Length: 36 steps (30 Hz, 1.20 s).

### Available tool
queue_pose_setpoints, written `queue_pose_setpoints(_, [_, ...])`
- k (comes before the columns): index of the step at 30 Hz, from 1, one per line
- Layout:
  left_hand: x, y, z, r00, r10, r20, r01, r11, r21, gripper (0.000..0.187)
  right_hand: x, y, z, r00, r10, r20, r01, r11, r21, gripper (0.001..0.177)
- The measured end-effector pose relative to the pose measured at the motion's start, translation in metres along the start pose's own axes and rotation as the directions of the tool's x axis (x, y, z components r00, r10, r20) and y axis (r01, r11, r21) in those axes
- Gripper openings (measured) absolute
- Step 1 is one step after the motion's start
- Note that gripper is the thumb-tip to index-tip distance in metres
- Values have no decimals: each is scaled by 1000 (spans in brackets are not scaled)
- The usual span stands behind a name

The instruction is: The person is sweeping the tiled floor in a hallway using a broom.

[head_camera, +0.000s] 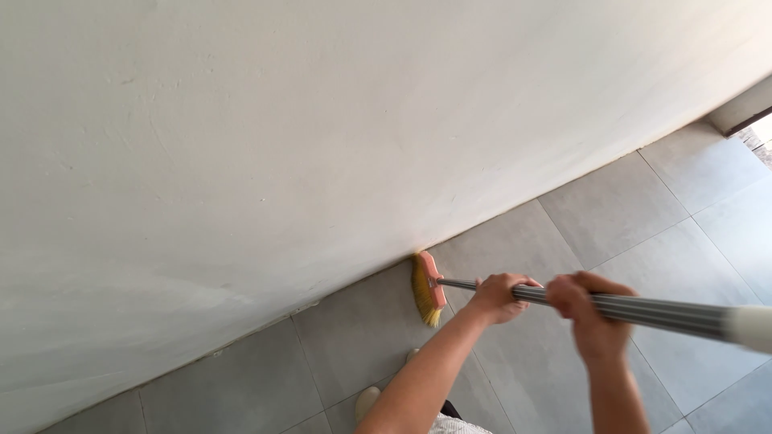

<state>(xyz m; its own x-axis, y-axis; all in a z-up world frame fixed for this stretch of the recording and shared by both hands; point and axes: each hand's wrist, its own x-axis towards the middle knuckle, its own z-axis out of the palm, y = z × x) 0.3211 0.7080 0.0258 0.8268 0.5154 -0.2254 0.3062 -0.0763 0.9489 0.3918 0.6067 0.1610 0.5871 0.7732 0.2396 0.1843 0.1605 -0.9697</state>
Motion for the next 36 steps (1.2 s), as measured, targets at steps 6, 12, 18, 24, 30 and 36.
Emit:
queue_pose_setpoints(6, [-12,65,8,999,-53,4,51,972,228,27,26,-52,-43,991,-13,-132,44,971,236,43])
queue_pose_setpoints(12, [-69,46,-18,983,-57,-175,115,932,344,24,28,-23,-14,976,-9,-217,97,913,396,37])
queue_pose_setpoints(18, [-126,-91,-53,856,-430,-287,508,804,310,17,-13,66,50,908,382,172,-415,758,503,29])
queue_pose_setpoints(24, [-100,-187,-23,901,-251,-355,289,955,59,20,-27,105,49,818,437,373,-564,734,378,33])
queue_pose_setpoints(30, [-22,-74,-2,961,-120,-249,111,992,-53,34,20,36,-17,948,252,194,-310,865,394,42])
queue_pose_setpoints(36, [36,-22,12,984,-174,21,175,985,-11,30,45,15,-55,988,154,-22,-141,946,292,44])
